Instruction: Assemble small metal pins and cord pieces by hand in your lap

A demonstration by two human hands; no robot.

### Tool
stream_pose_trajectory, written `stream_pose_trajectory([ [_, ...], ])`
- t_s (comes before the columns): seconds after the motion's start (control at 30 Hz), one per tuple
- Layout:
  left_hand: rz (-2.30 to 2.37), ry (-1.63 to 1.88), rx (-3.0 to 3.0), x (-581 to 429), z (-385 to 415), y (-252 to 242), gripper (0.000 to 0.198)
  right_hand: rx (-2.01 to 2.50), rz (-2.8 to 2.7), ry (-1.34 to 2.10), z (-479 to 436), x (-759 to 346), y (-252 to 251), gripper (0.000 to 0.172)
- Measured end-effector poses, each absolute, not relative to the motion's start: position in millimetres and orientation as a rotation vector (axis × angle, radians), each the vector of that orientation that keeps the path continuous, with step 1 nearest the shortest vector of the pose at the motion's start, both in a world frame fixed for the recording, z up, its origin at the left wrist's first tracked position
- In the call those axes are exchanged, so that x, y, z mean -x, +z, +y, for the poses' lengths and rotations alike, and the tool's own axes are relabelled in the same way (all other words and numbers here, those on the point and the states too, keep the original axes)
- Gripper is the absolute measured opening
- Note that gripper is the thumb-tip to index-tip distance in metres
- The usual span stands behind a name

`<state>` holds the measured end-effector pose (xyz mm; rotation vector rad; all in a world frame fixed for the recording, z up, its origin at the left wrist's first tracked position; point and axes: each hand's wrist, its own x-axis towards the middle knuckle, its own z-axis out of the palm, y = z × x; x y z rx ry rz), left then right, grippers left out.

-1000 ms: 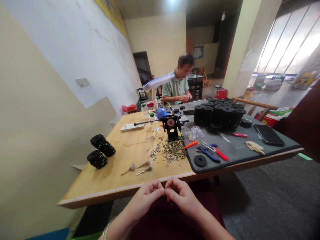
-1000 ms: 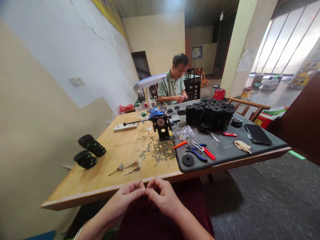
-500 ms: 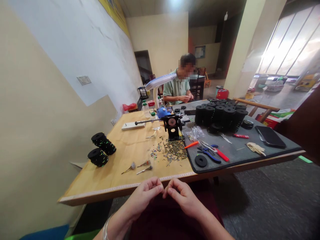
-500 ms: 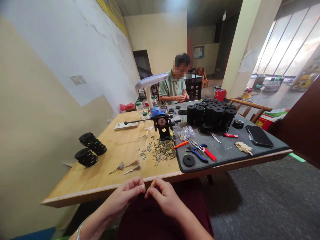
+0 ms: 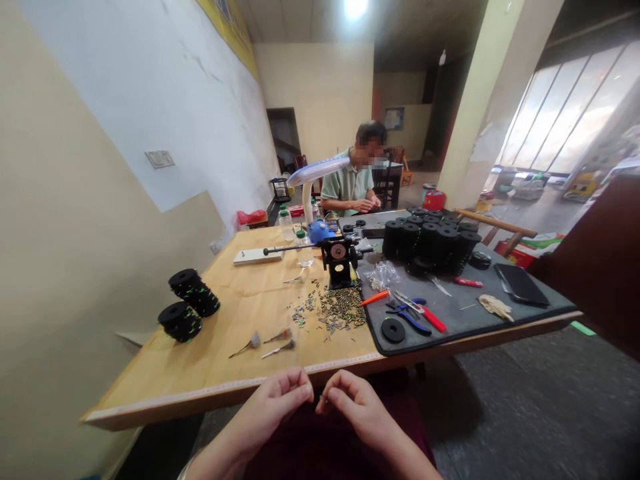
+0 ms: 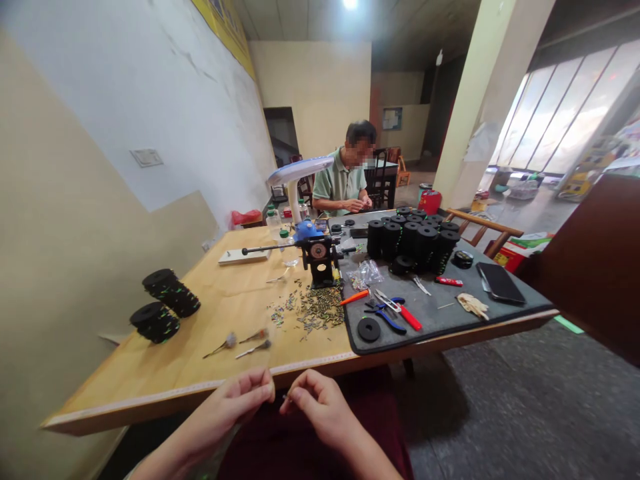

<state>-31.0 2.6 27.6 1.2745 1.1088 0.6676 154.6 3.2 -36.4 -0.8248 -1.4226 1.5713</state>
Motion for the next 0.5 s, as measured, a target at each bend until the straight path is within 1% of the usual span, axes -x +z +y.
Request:
stream_pose_trajectory([
  [0.07,1.106,0.622,-1.338,30,-2,26,0.036,0.976,-1.531,1.293,5,-166,-33,0.023],
  [0.13,1.148,0.57,-1.439,30,-6,20,0.034,1.182,-1.589,0.913,12,-184,-30,0.021],
  [0.2,1.24,0.514,-1.581,31,-9,10,0.028,1.385,-1.579,0.555,22,-208,-29,0.021],
  [0.3,1.412,0.414,-1.816,40,-10,-12,0.02,1.65,-1.578,0.109,41,-241,-31,0.023],
  [0.33,1.46,0.373,-1.876,43,-9,-20,0.018,1.739,-1.582,-0.001,47,-248,-32,0.025],
  [0.4,1.513,0.299,-1.925,49,-9,-29,0.015,1.885,-1.62,-0.112,57,-258,-36,0.03],
  [0.5,1.491,0.37,-1.869,49,-14,-23,0.013,1.992,-1.712,-0.094,66,-261,-39,0.03],
])
